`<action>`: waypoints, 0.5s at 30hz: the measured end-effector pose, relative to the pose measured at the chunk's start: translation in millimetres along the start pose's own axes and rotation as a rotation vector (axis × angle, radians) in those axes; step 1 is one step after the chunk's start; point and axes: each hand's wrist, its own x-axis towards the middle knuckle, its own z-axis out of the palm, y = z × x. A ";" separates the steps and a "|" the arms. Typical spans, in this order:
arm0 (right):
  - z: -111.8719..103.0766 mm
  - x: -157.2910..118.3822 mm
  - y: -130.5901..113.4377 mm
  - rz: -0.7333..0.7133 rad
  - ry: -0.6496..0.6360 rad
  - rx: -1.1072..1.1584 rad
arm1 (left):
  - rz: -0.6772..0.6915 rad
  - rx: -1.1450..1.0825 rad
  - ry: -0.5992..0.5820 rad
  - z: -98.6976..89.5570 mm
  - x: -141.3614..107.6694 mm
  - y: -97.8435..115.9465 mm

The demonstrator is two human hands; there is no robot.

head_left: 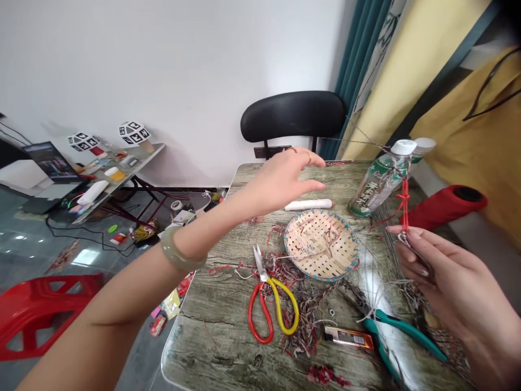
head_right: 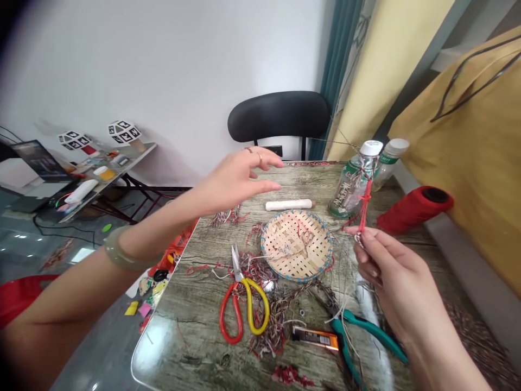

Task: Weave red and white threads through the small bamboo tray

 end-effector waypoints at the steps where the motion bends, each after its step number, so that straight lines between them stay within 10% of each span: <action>1: 0.1 -0.8 -1.2 -0.004 0.006 0.008 | -0.006 -0.013 0.017 7.2 2.6 -2.2; 15: 2.2 -1.0 1.2 -0.178 0.099 -0.228 | -0.150 -0.657 -0.501 103.9 23.2 12.8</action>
